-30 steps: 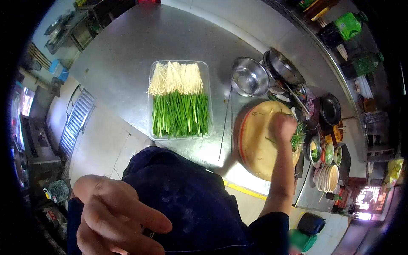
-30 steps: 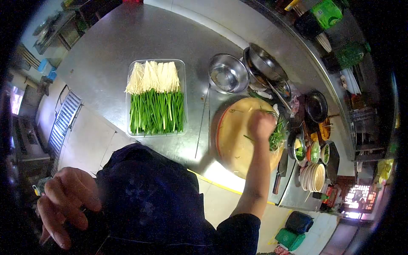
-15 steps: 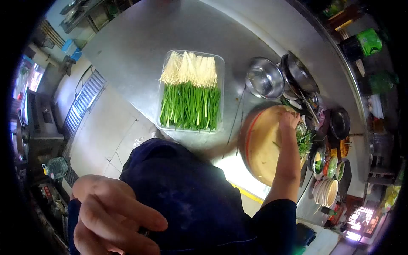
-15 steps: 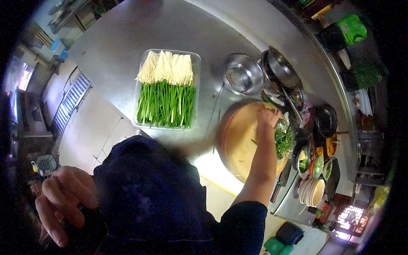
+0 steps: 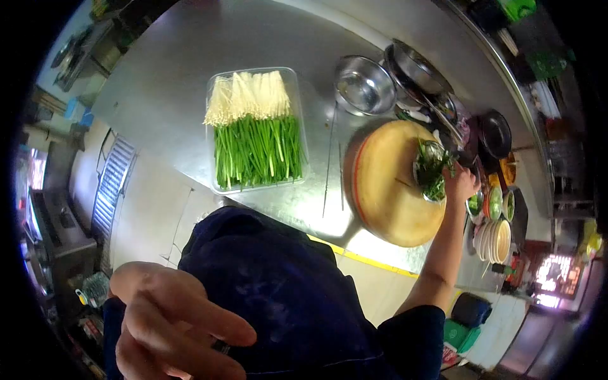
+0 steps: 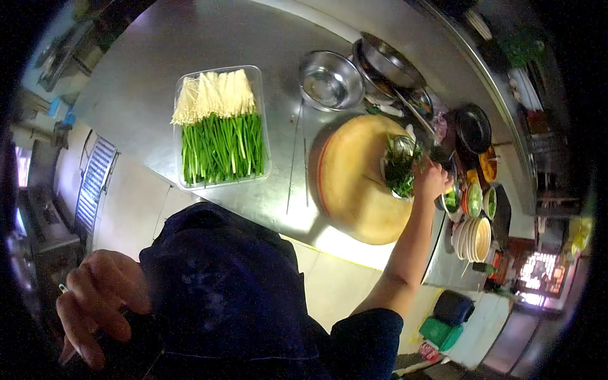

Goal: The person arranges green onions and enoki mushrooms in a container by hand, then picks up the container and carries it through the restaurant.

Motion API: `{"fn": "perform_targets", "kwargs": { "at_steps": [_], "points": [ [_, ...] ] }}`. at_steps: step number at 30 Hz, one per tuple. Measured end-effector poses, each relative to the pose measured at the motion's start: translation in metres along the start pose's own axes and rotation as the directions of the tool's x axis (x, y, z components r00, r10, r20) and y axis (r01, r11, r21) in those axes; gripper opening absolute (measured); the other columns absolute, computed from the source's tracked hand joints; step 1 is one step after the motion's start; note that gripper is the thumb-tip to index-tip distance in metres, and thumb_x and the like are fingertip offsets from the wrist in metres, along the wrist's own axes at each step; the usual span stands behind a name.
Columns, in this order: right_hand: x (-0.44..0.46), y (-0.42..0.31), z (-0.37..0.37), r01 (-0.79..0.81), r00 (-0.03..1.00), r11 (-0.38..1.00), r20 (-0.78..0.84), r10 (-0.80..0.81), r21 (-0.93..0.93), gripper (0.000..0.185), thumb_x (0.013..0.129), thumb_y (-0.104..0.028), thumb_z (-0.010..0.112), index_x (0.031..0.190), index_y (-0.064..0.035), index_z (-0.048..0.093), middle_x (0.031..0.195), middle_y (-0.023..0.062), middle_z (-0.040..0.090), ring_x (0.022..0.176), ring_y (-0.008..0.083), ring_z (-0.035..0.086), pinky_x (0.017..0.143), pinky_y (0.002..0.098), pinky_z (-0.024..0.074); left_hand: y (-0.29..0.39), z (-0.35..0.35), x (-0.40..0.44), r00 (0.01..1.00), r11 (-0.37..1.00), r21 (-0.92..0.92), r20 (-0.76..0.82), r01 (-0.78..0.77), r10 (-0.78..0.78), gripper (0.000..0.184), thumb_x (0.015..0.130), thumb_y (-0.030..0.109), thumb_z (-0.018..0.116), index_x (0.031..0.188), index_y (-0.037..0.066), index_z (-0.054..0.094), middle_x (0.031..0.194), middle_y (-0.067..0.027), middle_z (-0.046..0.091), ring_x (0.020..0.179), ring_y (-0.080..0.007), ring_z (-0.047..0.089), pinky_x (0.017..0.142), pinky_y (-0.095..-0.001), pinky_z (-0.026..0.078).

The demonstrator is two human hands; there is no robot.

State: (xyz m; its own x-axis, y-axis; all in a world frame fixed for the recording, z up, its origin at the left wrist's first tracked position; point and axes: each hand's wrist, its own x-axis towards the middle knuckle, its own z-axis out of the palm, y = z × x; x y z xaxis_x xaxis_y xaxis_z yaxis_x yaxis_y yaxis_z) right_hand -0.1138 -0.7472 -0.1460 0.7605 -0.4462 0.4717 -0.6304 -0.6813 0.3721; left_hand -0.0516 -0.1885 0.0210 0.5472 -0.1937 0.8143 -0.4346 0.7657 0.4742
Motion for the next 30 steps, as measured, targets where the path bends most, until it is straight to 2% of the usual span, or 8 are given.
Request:
{"fn": "perform_targets", "kwargs": {
  "at_steps": [6, 10, 17, 20, 21, 23, 26, 30],
  "points": [
    [-0.034, -0.028, -0.019, 0.353, 0.93, 0.934, -0.132, -0.344, 0.056, 0.006, 0.075, -0.022, 0.066, 0.078, -0.0173, 0.067, 0.081, 0.0004, 0.062, 0.08, 0.0242, 0.058, 0.079, 0.0426, 0.0414, 0.008, 0.008, 0.018, 0.951, 0.986, 0.041, 0.263, 0.159, -0.164, 0.039, 0.084, 0.033, 0.072, 0.12, 0.03, 0.058, 0.103, -0.0023, 0.053, 0.093, -0.0261, 0.053, 0.073, -0.0394, 0.048],
    [-0.071, -0.088, -0.004, 0.595, 0.796, 0.787, 0.016, -0.605, 0.166, 0.012, 0.086, -0.015, 0.053, 0.092, -0.0115, 0.063, 0.095, 0.0039, 0.064, 0.111, 0.0228, 0.054, 0.112, 0.0531, 0.0254, 0.003, 0.022, 0.019, 0.97, 0.989, -0.012, 0.197, 0.149, -0.144, 0.025, 0.087, 0.035, 0.068, 0.11, 0.029, 0.06, 0.099, -0.0013, 0.054, 0.089, -0.0225, 0.054, 0.069, -0.0378, 0.049],
    [-0.073, -0.101, 0.024, 0.458, 0.88, 0.831, -0.029, -0.474, 0.316, 0.011, 0.083, -0.013, 0.053, 0.09, -0.0152, 0.062, 0.084, 0.0047, 0.065, 0.098, 0.0234, 0.06, 0.109, 0.0546, 0.029, 0.015, 0.018, 0.029, 0.889, 0.891, -0.22, 0.332, 0.397, -0.315, 0.036, 0.091, 0.05, 0.058, 0.1, 0.015, 0.061, 0.09, -0.0068, 0.057, 0.074, -0.0173, 0.054, 0.056, -0.0335, 0.048],
    [-0.03, -0.086, -0.019, 0.111, 0.943, 0.952, 0.271, -0.192, 0.286, 0.007, 0.08, -0.014, 0.059, 0.084, -0.0136, 0.064, 0.077, 0.0097, 0.064, 0.08, 0.0313, 0.064, 0.076, 0.0443, 0.0513, 0.011, 0.033, 0.02, 0.967, 0.971, 0.047, 0.092, 0.235, -0.239, 0.047, 0.093, 0.057, 0.051, 0.098, 0.012, 0.061, 0.088, -0.0086, 0.057, 0.071, -0.0169, 0.054, 0.052, -0.0352, 0.047],
    [-0.026, -0.065, -0.012, 0.167, 0.985, 0.863, -0.114, -0.128, 0.477, 0.006, 0.078, -0.012, 0.063, 0.084, -0.0109, 0.065, 0.075, 0.0116, 0.065, 0.072, 0.0343, 0.064, 0.065, 0.0439, 0.0508, 0.009, 0.023, 0.029, 0.922, 0.96, -0.019, 0.287, 0.278, -0.262, 0.047, 0.093, 0.057, 0.05, 0.098, 0.012, 0.061, 0.089, -0.0084, 0.057, 0.072, -0.0174, 0.054, 0.054, -0.0359, 0.047],
    [-0.009, -0.034, -0.014, -0.016, 0.992, 0.854, -0.1, 0.08, 0.519, 0.019, 0.08, -0.018, 0.068, 0.097, -0.0092, 0.067, 0.084, 0.0125, 0.068, 0.078, 0.0336, 0.064, 0.072, 0.0441, 0.0509, 0.002, -0.002, 0.053, 0.732, 0.909, -0.132, 0.643, 0.395, -0.224, 0.046, 0.093, 0.057, 0.049, 0.097, 0.012, 0.061, 0.09, -0.0081, 0.057, 0.075, -0.0185, 0.055, 0.057, -0.0372, 0.048],
    [-0.005, -0.004, 0.008, -0.093, 0.987, 0.931, -0.093, 0.134, 0.354, 0.022, 0.078, -0.018, 0.069, 0.1, -0.0123, 0.067, 0.093, 0.009, 0.067, 0.086, 0.0307, 0.063, 0.072, 0.0454, 0.049, -0.003, 0.033, 0.034, 0.985, 0.993, -0.102, 0.158, -0.059, 0.075, 0.047, 0.093, 0.058, 0.049, 0.099, 0.013, 0.061, 0.089, -0.0094, 0.057, 0.077, -0.018, 0.054, 0.061, -0.0373, 0.047],
    [-0.015, -0.006, 0.007, -0.202, 0.979, 0.95, 0.026, 0.202, 0.238, 0.023, 0.08, -0.021, 0.067, 0.103, -0.0158, 0.068, 0.098, 0.0087, 0.066, 0.09, 0.0321, 0.062, 0.076, 0.046, 0.048, 0.011, 0.022, 0.039, 0.97, 0.994, -0.017, 0.222, 0.104, -0.098, 0.046, 0.094, 0.057, 0.045, 0.105, 0.015, 0.062, 0.098, -0.0038, 0.06, 0.083, -0.0189, 0.053, 0.066, -0.0383, 0.048]
  ]
}}
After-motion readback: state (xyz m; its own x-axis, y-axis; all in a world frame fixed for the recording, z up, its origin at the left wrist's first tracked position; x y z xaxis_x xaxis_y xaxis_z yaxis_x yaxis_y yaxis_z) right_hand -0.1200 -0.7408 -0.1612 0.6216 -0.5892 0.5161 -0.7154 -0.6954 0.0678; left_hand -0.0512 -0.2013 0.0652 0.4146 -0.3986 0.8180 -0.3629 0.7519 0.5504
